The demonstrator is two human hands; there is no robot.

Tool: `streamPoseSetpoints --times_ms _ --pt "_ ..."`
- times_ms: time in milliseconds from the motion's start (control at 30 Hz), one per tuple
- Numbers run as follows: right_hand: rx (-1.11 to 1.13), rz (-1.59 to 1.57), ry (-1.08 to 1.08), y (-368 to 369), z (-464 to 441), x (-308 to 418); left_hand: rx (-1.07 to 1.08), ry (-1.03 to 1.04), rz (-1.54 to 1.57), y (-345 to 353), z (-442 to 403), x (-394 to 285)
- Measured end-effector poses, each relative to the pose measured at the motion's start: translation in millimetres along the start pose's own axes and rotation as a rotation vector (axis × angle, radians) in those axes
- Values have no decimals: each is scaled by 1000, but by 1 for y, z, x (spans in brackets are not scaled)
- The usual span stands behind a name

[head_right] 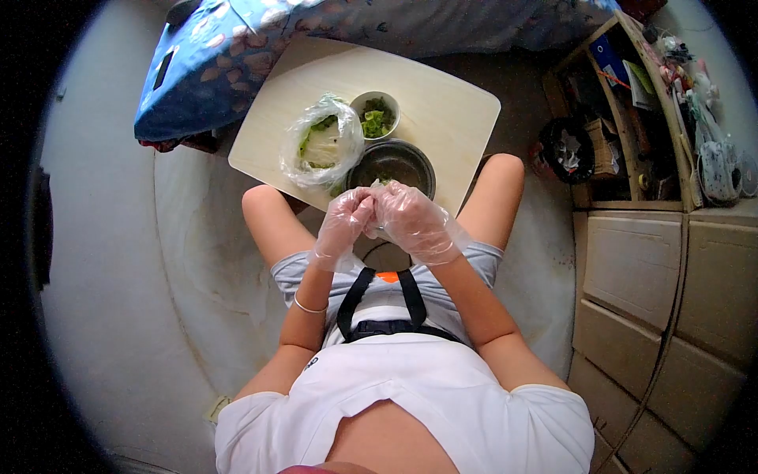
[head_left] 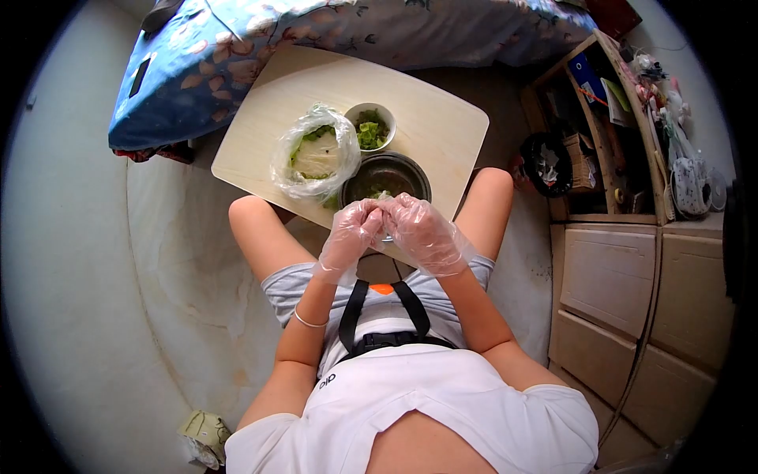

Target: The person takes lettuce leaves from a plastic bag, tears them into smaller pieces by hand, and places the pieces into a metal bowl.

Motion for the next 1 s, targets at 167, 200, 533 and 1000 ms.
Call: streamPoseSetpoints --times_ms 167,200,533,1000 --pt "-20 -56 24 3 4 -3 10 121 -71 1 0 -6" --pt "-11 -10 26 4 6 -4 -2 132 -80 1 1 -8" --pt "-53 -361 279 1 8 -21 0 123 -63 4 -1 -7" --pt "22 -1019 1011 45 49 -67 18 -138 177 -1 -1 7"
Point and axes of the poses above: each hand's wrist, its own z-axis away from the middle knuckle, its own y-axis out of the palm, x = y × z, the point moved 7 cm from there along -z, towards the middle knuckle, and after that the axes turned 9 degrees about -x, right-handed, at the moved point
